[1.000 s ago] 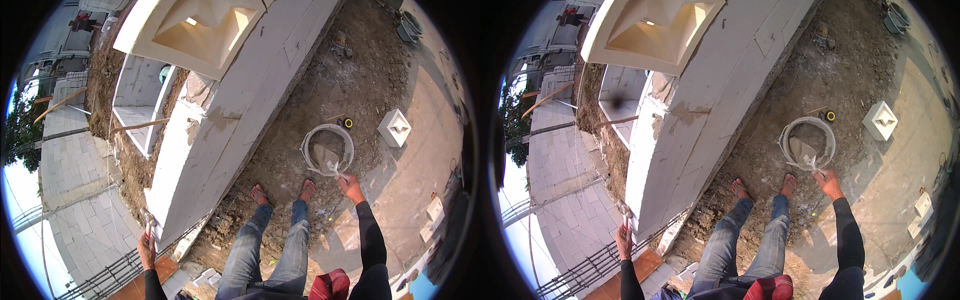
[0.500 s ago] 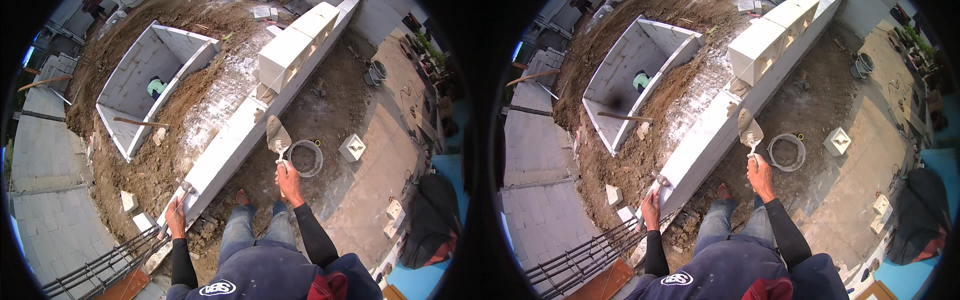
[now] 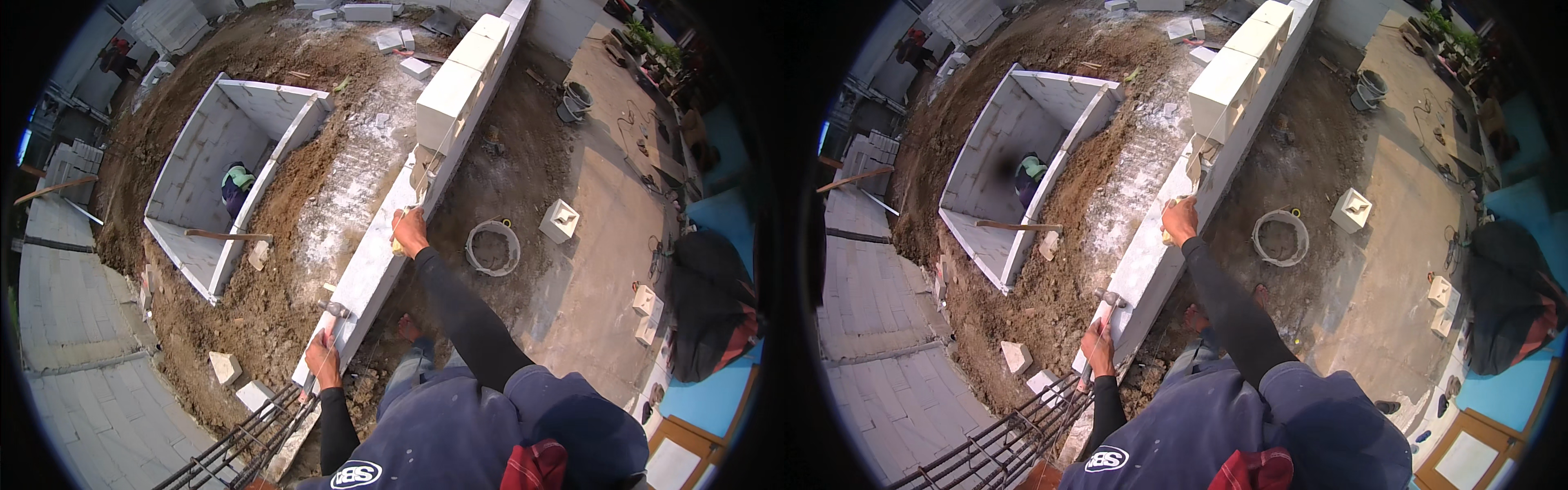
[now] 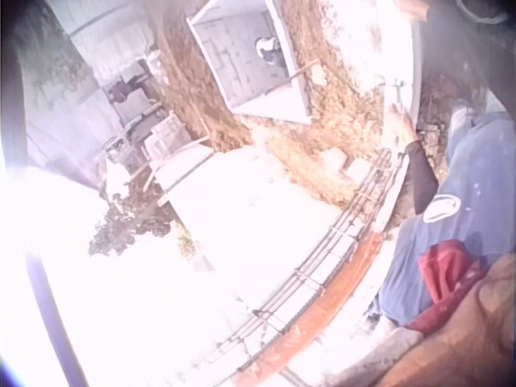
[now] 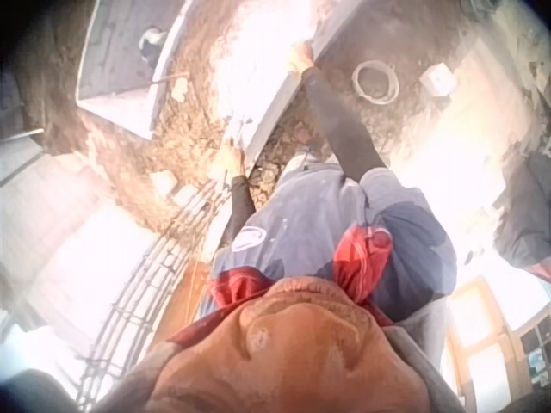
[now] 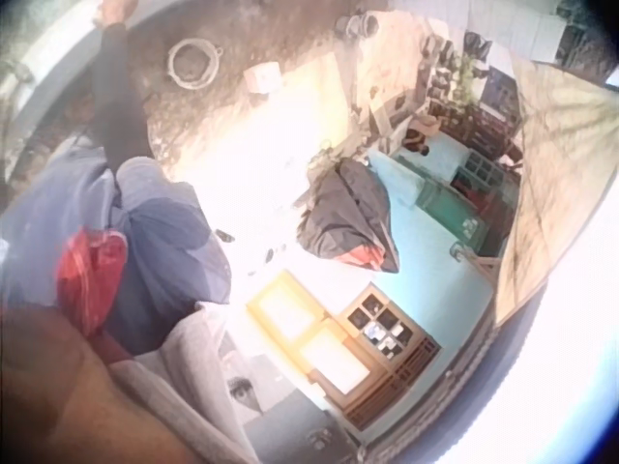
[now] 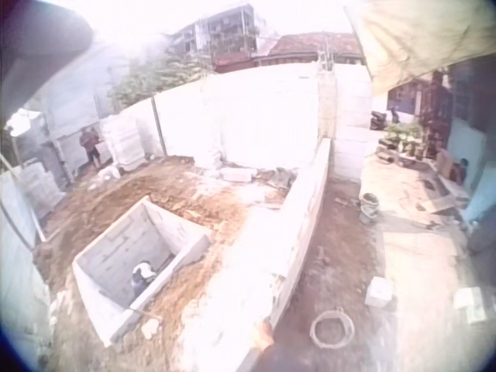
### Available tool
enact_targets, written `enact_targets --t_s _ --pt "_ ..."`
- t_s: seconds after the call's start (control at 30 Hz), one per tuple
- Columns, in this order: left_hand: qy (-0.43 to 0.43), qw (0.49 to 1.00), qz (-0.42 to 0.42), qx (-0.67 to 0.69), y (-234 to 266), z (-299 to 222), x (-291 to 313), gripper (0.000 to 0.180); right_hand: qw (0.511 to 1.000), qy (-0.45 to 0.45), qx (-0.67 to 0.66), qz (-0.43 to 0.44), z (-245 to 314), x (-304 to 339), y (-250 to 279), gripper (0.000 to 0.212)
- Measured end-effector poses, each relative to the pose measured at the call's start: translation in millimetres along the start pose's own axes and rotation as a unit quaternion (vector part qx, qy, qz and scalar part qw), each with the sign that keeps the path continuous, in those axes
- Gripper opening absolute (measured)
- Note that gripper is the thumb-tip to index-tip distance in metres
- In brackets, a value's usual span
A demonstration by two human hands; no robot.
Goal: The person applies mortar to a concrete wall using a trowel and places decorative concrete blocks along the top edge. They use a hammer and a level to position and secure the blocks and continue adding mortar between the blocks.
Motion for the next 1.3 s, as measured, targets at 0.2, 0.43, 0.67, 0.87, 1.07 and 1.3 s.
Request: enact_targets --t_s 0.2,0.43,0.67,0.87,1.07,1.3 --pt "0.01 1.0 0.002 -0.002 -1.1 -0.6 0.1 0.032 0.952 0.191 0.239 0.006 -34.5 25.7 92.2 0.033" --pt "0.005 1.0 0.021 -0.009 0.1 -11.1 -3.2 0.031 0.874 0.267 0.405 0.043 -50.2 -24.8 160.4 0.032" --pt "-0.006 0.999 0.021 0.024 -14.4 7.5 -4.3 0.029 0.899 0.223 0.373 0.042 -55.5 -79.4 188.4 0.035" --pt "0.006 1.0 0.011 0.028 -2.0 8.5 -5.2 0.029 0.904 0.205 0.34 0.157 -42.5 -17.9 155.6 0.039" --pt "0.005 0.999 0.017 0.029 -2.9 0.2 -6.1 0.03 0.873 0.219 0.43 0.068 0.5 -84.3 158.9 0.041" --pt "-0.007 0.998 0.008 0.056 0.6 1.5 -2.4 0.03 0.927 0.095 0.306 0.195 4.3 -111.1 161.9 0.041"
Point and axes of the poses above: each hand's wrist, its own x-axis away from the middle knuckle, its own y-axis out of the back of the hand, z = x × y, the point moved 4 cm from there along -x, towards the middle knuckle, and after that the axes turned 7 degrees about x, right-handed, at the moved point
